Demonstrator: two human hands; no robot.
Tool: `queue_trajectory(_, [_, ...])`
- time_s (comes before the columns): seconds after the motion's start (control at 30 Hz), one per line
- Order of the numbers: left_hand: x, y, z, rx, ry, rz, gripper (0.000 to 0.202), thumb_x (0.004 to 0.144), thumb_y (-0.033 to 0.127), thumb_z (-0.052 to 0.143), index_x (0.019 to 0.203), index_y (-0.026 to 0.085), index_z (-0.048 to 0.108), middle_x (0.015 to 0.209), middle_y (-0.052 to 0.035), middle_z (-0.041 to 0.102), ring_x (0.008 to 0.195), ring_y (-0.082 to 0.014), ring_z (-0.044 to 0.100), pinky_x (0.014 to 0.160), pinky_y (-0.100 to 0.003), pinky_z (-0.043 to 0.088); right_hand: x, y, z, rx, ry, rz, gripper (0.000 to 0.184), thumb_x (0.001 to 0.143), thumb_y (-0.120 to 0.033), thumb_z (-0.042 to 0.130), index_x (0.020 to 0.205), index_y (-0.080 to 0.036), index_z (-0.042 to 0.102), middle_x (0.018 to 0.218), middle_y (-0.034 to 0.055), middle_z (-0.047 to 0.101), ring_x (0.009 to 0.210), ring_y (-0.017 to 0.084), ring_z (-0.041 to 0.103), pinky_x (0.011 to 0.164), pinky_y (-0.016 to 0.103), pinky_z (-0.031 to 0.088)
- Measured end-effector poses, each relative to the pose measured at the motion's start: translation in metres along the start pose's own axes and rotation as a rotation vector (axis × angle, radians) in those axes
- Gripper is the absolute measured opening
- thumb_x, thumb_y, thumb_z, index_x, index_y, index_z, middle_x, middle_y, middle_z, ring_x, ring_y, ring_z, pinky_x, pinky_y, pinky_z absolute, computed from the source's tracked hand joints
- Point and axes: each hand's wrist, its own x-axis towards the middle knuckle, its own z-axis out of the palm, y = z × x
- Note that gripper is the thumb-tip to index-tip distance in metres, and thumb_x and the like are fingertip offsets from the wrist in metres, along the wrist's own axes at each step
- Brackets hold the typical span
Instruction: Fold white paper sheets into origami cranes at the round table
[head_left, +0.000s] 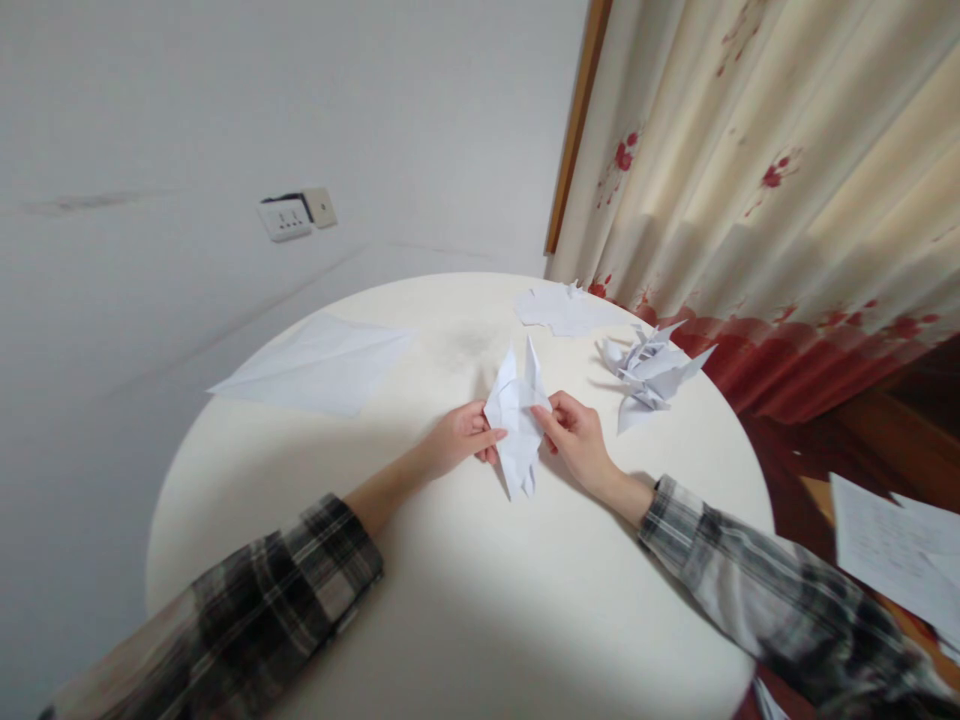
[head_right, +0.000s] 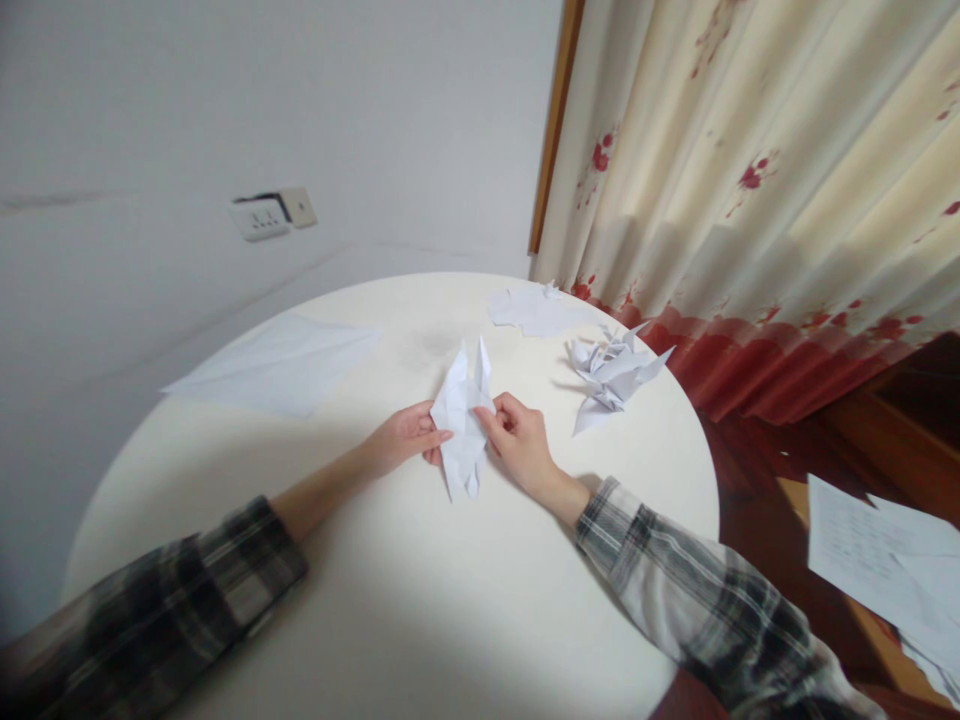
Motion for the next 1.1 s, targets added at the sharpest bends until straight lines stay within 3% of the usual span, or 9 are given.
queue_trajectory(0.27, [0.002,0.004,0.005,-0.082,0.121,0.068,0.037,0.060,0.039,0.070,0.070,0.017,0.043,0.054,0.0060,0.055,0.046,-0.0072,0.052,0.047,-0.020,0.042,0.003,0.006,0.004,0.079,-0.117,0.036,0.030,0.080,-0.045,0.051,0.072,-0.016,0.053,0.042,-0.0069,0.044,0.038,0.007,0.040,0.039,0.019,0.031])
queue_trajectory(0.6, [0.004,0.022,0.019,-0.103,0.239,0.082,0.030,0.064,0.041,0.064,0.070,0.016,0.049,0.052,0.0049,0.053,0.047,-0.0085,0.049,0.049,-0.021,0.040,0.011,-0.004,0.007,0.213,0.006,0.073,0.029,0.079,-0.044,0.053,0.074,-0.016,0.053,0.042,-0.0070,0.046,0.037,0.007,0.041,0.038,0.018,0.033])
queue_trajectory(0.87, [0.009,0.014,0.022,-0.030,0.362,0.169,0.019,0.072,0.034,0.058,0.074,0.017,0.050,0.061,0.0032,0.054,0.060,-0.0118,0.054,0.057,-0.023,0.043,0.016,-0.009,0.007,0.207,0.019,0.069,0.029,0.079,-0.045,0.052,0.073,-0.017,0.053,0.040,-0.0074,0.045,0.036,0.007,0.040,0.039,0.018,0.031])
queue_trajectory(1.1, [0.010,0.011,0.023,0.006,0.402,0.185,0.011,0.073,0.024,0.054,0.081,0.017,0.052,0.069,0.0008,0.057,0.069,-0.0141,0.057,0.066,-0.027,0.045,0.019,-0.014,0.007,0.156,0.061,0.059,0.029,0.080,-0.044,0.050,0.073,-0.016,0.053,0.042,-0.0071,0.044,0.037,0.007,0.040,0.040,0.019,0.031])
